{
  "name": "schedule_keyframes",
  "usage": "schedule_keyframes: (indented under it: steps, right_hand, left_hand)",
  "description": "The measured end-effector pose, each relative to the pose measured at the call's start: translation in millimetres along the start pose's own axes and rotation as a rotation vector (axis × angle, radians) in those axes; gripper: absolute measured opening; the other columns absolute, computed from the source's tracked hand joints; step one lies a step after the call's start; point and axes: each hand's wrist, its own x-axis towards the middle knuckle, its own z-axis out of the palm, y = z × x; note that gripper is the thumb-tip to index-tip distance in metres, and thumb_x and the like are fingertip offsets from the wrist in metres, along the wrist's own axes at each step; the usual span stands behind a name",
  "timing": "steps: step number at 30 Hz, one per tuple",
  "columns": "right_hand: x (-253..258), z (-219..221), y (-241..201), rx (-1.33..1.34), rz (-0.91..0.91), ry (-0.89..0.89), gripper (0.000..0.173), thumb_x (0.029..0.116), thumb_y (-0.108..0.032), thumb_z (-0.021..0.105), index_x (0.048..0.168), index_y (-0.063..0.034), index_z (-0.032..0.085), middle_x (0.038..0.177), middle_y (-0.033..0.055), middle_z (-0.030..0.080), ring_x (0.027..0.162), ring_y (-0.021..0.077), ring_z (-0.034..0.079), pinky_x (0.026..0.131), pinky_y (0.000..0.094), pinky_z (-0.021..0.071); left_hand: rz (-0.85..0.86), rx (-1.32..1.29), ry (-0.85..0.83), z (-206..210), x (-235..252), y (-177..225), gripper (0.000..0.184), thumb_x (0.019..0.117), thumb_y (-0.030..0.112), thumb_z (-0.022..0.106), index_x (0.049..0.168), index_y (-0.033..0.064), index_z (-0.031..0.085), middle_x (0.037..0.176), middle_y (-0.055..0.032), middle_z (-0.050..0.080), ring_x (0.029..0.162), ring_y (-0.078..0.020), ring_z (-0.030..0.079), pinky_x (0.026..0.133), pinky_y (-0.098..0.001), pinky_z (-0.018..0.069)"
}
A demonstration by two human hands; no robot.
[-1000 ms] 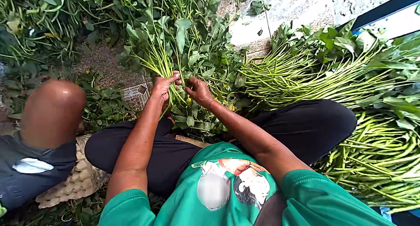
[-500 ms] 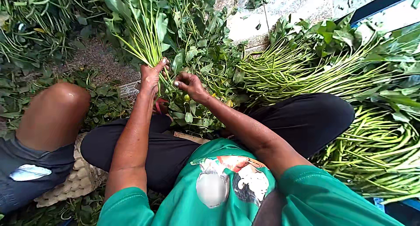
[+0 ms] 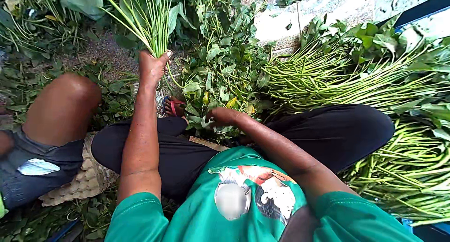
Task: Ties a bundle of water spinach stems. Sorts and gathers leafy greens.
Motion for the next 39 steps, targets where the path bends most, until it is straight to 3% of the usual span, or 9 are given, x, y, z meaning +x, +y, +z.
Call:
schedule_keyframes:
  steps: [5, 8, 11, 16, 21, 27, 35, 38, 39]
  right_hand:
    - [2.0, -56.8, 4.2, 0.035, 0.063, 0.61, 0.022, 0.1014, -0.016, 0.062, 0.11, 0.0009, 0.072, 0.116, 0.0218, 0.068, 0.108, 0.0404, 0.068, 0.094, 0.0621, 0.0535]
    - [6.8, -70.7, 46.3, 0.145, 0.256, 0.639, 0.022, 0.1006, -0.011, 0.06, 0.113, 0.0029, 0.072, 0.118, 0.0247, 0.07, 0.116, 0.0427, 0.065, 0.102, 0.0633, 0.0481]
    - [21.5, -34.4, 89.9, 0.181, 0.334, 0.523, 0.024, 0.0977, -0.019, 0.067, 0.109, 0.0009, 0.075, 0.108, 0.0262, 0.073, 0.107, 0.0455, 0.068, 0.096, 0.0694, 0.0499]
    - [36.3, 18.5, 96.4, 0.108, 0.486, 0.311, 0.027, 0.099, -0.019, 0.064, 0.118, -0.002, 0.072, 0.125, 0.028, 0.067, 0.121, 0.0482, 0.062, 0.097, 0.0724, 0.0477]
    - [27.6, -9.0, 75.4, 0.292, 0.263, 0.61, 0.023, 0.0968, -0.015, 0.068, 0.113, 0.0009, 0.073, 0.111, 0.024, 0.072, 0.108, 0.042, 0.068, 0.099, 0.064, 0.0508]
    - [19.1, -28.6, 25.7, 0.334, -0.014, 0.908, 0.022, 0.0983, -0.013, 0.067, 0.111, 0.0051, 0.072, 0.106, 0.0209, 0.071, 0.095, 0.0307, 0.071, 0.092, 0.0469, 0.0569]
    - [22.9, -20.1, 18.1, 0.197, -0.13, 0.82, 0.024, 0.0981, -0.018, 0.067, 0.11, 0.0024, 0.074, 0.103, 0.0216, 0.071, 0.096, 0.0368, 0.07, 0.092, 0.0551, 0.055]
    - [30.2, -25.0, 14.1, 0.565, -0.108, 0.742, 0.042, 0.106, -0.033, 0.055, 0.12, 0.0034, 0.069, 0.111, 0.0189, 0.07, 0.106, 0.0275, 0.066, 0.097, 0.0461, 0.051]
    - [36.0, -26.2, 9.9, 0.751, -0.101, 0.765, 0.041, 0.1079, -0.033, 0.051, 0.121, 0.0034, 0.065, 0.107, 0.0155, 0.068, 0.096, 0.0207, 0.065, 0.086, 0.0396, 0.0525]
  left_hand:
    - [0.054, -0.07, -0.097, 7.2, -9.2, 4.3, 0.018, 0.0954, 0.016, 0.073, 0.108, 0.0053, 0.068, 0.078, 0.006, 0.07, 0.06, -0.0025, 0.063, 0.054, -0.0197, 0.0543]
    - [0.129, -0.305, -0.128, 4.6, -11.6, 10.2, 0.011, 0.1, 0.011, 0.065, 0.11, 0.0047, 0.064, 0.09, -0.0001, 0.075, 0.078, -0.0122, 0.073, 0.067, -0.0283, 0.0618]
    - [-0.033, -0.705, -0.267, 2.2, -16.4, 19.4, 0.017, 0.1108, 0.018, 0.045, 0.11, 0.0058, 0.058, 0.098, -0.0116, 0.077, 0.096, -0.0285, 0.076, 0.086, -0.0474, 0.0643]
    - [-0.09, -0.928, -0.125, -0.3, -16.1, 24.6, 0.018, 0.1105, 0.017, 0.045, 0.106, 0.0091, 0.061, 0.078, -0.0008, 0.066, 0.071, -0.0137, 0.07, 0.072, -0.0311, 0.0634]
    - [0.129, -0.785, -0.017, -10.8, -4.6, 14.0, 0.026, 0.1091, 0.013, 0.049, 0.134, 0.0063, 0.055, 0.075, 0.0015, 0.059, 0.062, -0.0142, 0.064, 0.065, -0.0338, 0.0633]
    - [-0.202, -0.365, -0.133, 21.9, -9.8, 3.0, 0.015, 0.1035, 0.014, 0.06, 0.114, 0.0054, 0.067, 0.083, -0.0014, 0.07, 0.057, -0.0091, 0.06, 0.052, -0.0229, 0.0519]
    - [-0.212, -0.328, -0.243, 58.6, -27.3, -8.5, 0.018, 0.0941, 0.003, 0.071, 0.112, 0.002, 0.066, 0.091, -0.0045, 0.071, 0.065, -0.0092, 0.065, 0.057, -0.0223, 0.0553]
    - [-0.191, -0.282, -0.272, 59.3, -28.0, -10.8, 0.014, 0.0943, 0.001, 0.07, 0.108, 0.0002, 0.067, 0.084, -0.005, 0.072, 0.06, -0.0092, 0.066, 0.053, -0.0215, 0.0557]
    - [-0.186, -0.266, -0.278, 60.3, -28.6, -10.6, 0.014, 0.094, 0.001, 0.071, 0.107, 0.0, 0.067, 0.083, -0.0047, 0.073, 0.06, -0.0092, 0.066, 0.053, -0.0216, 0.0559]
